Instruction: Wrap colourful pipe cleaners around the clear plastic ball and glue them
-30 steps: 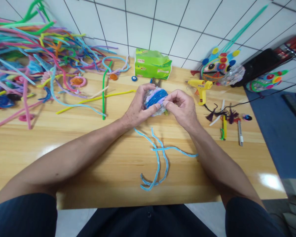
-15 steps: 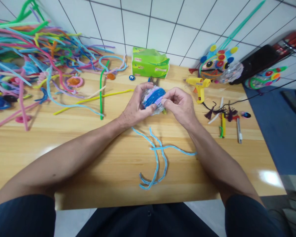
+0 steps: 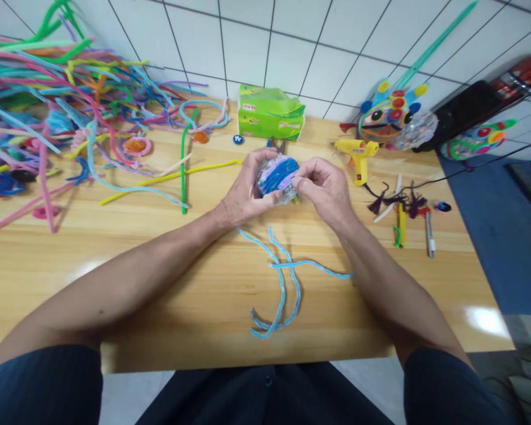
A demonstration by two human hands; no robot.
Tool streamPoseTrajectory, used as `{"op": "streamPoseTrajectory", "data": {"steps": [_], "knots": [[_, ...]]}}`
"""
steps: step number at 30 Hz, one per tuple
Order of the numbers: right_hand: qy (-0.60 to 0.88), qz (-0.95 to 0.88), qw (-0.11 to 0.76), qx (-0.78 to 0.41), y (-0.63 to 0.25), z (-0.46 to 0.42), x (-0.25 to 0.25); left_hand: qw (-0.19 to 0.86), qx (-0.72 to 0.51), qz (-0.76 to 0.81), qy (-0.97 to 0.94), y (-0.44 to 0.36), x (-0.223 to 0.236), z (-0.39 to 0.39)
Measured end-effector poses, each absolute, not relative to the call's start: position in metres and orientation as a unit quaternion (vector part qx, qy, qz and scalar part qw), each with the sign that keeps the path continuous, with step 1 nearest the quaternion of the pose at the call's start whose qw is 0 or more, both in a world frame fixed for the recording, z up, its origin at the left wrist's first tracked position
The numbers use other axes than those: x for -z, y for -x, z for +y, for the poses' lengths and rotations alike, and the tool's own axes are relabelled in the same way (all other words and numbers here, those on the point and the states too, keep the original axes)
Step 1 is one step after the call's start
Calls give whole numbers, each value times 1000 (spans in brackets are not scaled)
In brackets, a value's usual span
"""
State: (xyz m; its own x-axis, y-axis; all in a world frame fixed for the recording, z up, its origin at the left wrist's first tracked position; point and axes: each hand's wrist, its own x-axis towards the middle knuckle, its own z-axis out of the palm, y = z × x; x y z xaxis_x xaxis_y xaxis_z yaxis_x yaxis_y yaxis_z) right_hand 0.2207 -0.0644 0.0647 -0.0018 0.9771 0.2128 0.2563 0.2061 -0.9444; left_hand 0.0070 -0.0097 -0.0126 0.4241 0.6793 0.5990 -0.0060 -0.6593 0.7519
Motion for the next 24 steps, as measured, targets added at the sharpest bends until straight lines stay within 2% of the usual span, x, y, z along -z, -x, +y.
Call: {"op": "streamPoseTrajectory", "data": {"steps": [15, 24], "knots": [[506, -611, 494, -356, -221, -64, -63, 365, -478, 204, -773, -3, 14, -7], [499, -617, 495, -353, -221, -64, -63, 339, -478, 216, -781, -3, 9, -9]]}}
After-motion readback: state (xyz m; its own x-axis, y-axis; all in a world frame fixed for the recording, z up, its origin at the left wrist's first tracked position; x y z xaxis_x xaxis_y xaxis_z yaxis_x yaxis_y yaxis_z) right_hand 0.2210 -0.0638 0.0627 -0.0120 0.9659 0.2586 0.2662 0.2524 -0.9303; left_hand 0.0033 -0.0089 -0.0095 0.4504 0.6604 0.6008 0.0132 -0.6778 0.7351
